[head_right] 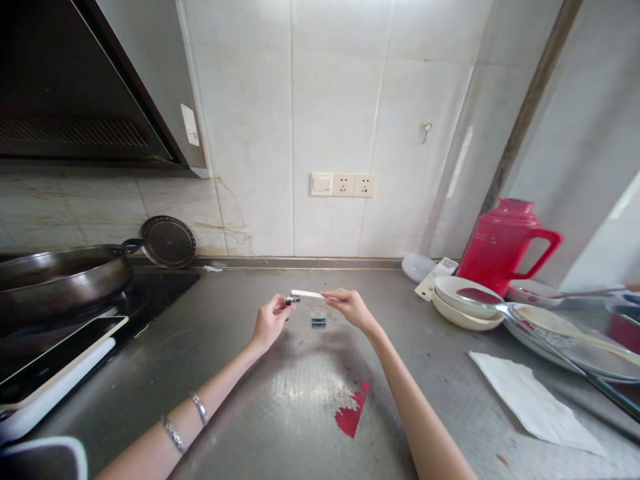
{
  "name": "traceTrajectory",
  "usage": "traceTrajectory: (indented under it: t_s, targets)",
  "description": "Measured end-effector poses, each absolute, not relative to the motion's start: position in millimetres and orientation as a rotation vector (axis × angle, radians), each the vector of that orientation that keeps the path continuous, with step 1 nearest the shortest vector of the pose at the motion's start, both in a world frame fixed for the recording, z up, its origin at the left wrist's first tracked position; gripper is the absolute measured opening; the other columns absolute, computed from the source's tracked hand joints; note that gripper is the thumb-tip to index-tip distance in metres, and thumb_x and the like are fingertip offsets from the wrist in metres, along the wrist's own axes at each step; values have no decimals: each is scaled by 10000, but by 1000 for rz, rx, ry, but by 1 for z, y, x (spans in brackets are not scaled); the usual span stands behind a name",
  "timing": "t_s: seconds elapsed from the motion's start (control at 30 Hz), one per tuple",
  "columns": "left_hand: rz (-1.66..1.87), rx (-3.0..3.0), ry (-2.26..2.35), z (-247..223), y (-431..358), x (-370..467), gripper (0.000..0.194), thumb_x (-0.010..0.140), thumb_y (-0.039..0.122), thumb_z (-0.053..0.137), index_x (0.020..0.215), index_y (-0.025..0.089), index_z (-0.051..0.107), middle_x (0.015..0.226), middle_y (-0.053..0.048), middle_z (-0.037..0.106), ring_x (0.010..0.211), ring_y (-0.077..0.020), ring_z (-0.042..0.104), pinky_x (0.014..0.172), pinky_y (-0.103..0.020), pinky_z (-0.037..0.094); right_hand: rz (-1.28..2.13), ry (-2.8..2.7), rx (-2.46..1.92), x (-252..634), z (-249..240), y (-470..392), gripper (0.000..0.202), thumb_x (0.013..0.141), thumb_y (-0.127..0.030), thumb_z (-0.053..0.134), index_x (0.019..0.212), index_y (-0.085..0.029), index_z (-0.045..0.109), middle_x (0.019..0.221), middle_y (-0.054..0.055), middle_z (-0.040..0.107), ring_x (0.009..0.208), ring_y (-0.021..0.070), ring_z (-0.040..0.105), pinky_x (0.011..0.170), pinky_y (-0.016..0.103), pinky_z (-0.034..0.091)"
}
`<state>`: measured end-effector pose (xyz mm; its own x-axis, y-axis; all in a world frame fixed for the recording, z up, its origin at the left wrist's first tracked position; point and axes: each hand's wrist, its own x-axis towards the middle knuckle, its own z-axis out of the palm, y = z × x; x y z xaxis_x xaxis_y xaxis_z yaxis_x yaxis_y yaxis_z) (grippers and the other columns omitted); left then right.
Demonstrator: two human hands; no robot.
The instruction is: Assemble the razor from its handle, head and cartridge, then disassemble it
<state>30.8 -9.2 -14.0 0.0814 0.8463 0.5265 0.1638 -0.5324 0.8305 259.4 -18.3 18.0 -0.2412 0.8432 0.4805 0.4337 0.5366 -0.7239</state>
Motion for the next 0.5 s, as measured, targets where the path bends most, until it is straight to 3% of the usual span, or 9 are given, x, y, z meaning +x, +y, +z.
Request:
traceTrajectory:
  t_s: [0.5]
  targets:
    - [1478,1778,1012,-12,-11,31,180,735,338,594,716,172,526,695,-15,640,665,-140,620,607,-218,479,684,-1856,-1054,259,20,-21,350,753,-413,588,989,-176,692,929,67,688,821,192,599,727,287,443]
